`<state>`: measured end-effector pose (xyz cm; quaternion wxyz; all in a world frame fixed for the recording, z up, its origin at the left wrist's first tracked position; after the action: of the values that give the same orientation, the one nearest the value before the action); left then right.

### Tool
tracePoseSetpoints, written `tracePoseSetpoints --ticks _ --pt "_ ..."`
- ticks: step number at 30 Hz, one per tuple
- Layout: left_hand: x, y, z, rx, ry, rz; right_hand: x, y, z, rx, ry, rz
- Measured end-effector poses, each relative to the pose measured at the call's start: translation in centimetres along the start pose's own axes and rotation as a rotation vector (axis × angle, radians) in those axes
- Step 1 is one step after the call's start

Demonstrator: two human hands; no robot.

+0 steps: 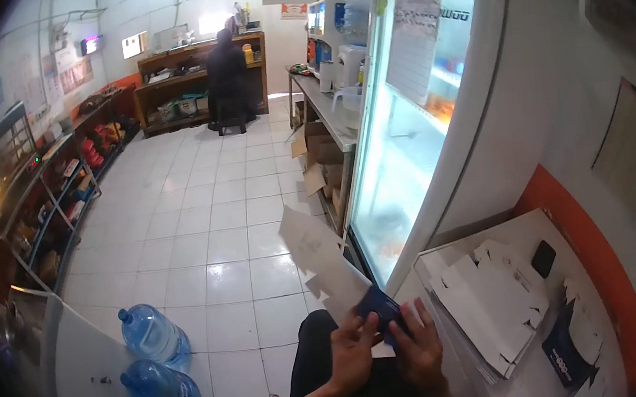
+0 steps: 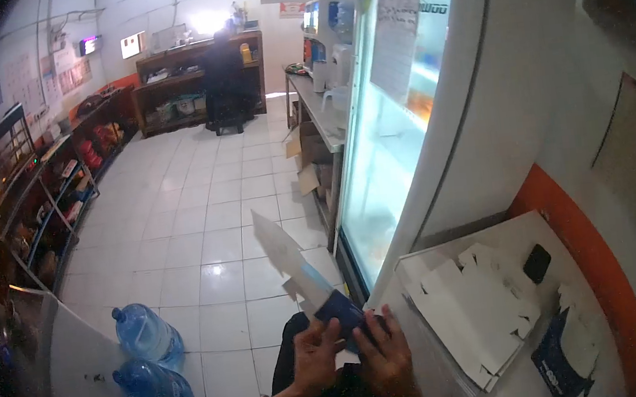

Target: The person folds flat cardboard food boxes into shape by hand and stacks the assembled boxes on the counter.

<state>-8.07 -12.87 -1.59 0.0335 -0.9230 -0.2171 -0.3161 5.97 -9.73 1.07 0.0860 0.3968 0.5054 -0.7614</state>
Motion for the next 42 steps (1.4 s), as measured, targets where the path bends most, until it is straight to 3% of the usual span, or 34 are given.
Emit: tracePoseSetpoints --ticks 8,11,12,13,14,16,18,19,21,22,23,24,26,27,30,31,32,34,35,38,42 --pt "-2.4 -2.3 4.2 0.016 0.104 0.078 4.4 1.4 -1.1 0.141 -0.086 0.03" --pt "-2.5 -2.1 2.2 -0.009 -0.024 0.246 4.2 0.6 -0.6 0.134 -0.054 -0.019" --pt "-2.5 -2.1 1.1 -0.035 -0.047 0.302 4.4 0.4 -1.2 0.268 -0.162 -0.033" --pt "-3.2 -2.0 0.4 -0.103 -0.175 0.558 4.8 0.3 -1.9 0.403 -0.271 -0.043" --pt "-3.6 -1.3 -2.0 -0.112 -0.578 0.812 5.1 0.5 -2.7 0.543 -0.378 -0.048" --pt "-6.4 0.7 -4.2 0.065 -1.274 1.164 7.0 1.6 -6.5 0.738 -0.379 0.113" --pt "-8.9 2.5 -5.0 0.02 -1.667 1.32 10.4 5.5 -12.2 0.848 -0.415 0.36" --pt "-10.8 2.8 -4.2 0.39 -1.657 1.198 11.2 6.5 -12.9 0.816 -0.448 0.442" --pt "-11.4 1.7 -4.3 0.024 -1.421 1.216 12.4 7.4 -13.8 0.742 -0.496 0.606" --pt "-11.6 1.5 -4.2 -0.149 -1.287 1.211 11.2 5.7 -12.2 0.583 -0.435 0.502" --pt "-11.6 1.9 -4.5 0.138 -1.229 1.115 9.9 4.7 -9.9 0.428 -0.376 0.399" --pt "-11.6 1.7 -4.7 0.156 -1.246 1.041 7.8 3.2 -7.0 0.276 -0.318 0.295" --pt "-10.9 1.3 -5.1 0.188 -1.269 0.891 3.7 0.9 -2.3 0.329 -0.753 0.322" --pt "-10.5 1.2 -5.2 0.085 -1.216 0.824 3.2 1.9 -1.5 0.607 -1.061 0.389" --pt "-11.3 0.8 -3.6 -0.094 -1.061 0.965 2.3 2.7 -0.4 0.403 -0.91 0.467" --pt "-11.4 0.7 -3.3 -0.248 -1.015 1.02 3.2 3.5 -1.2 0.349 -1.148 0.362" --pt "-11.9 0.9 -3.2 -0.458 -0.941 0.904 3.4 4.2 -1.4 0.332 -1.18 0.322" --pt "-13.6 -0.3 -1.4 -0.364 -0.777 1.045 2.5 2.8 0.5 0.292 -1.249 0.237" --pt "-14.3 -0.5 -0.9 -0.394 -0.774 1.009 2.4 2.7 1.2 0.31 -1.086 0.296" --pt "-12.9 0.5 -2.1 -0.403 -0.794 0.886 1.7 1.4 4.3 0.105 -0.638 0.313" --pt "-10.4 2.0 -5.0 -0.312 -0.761 0.659 3.4 2.8 5.0 0.077 -0.441 0.176"
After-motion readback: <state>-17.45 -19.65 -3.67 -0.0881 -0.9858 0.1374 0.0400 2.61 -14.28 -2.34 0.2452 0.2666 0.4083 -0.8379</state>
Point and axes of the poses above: each hand's wrist, its own y-axis away from the middle knuckle, its own x-axis out of the palm, z = x × y, the point moved 3 cm from there along -y, towards the middle knuckle, and after that the axes turned 7 degrees about y, right-handed, at the moved point
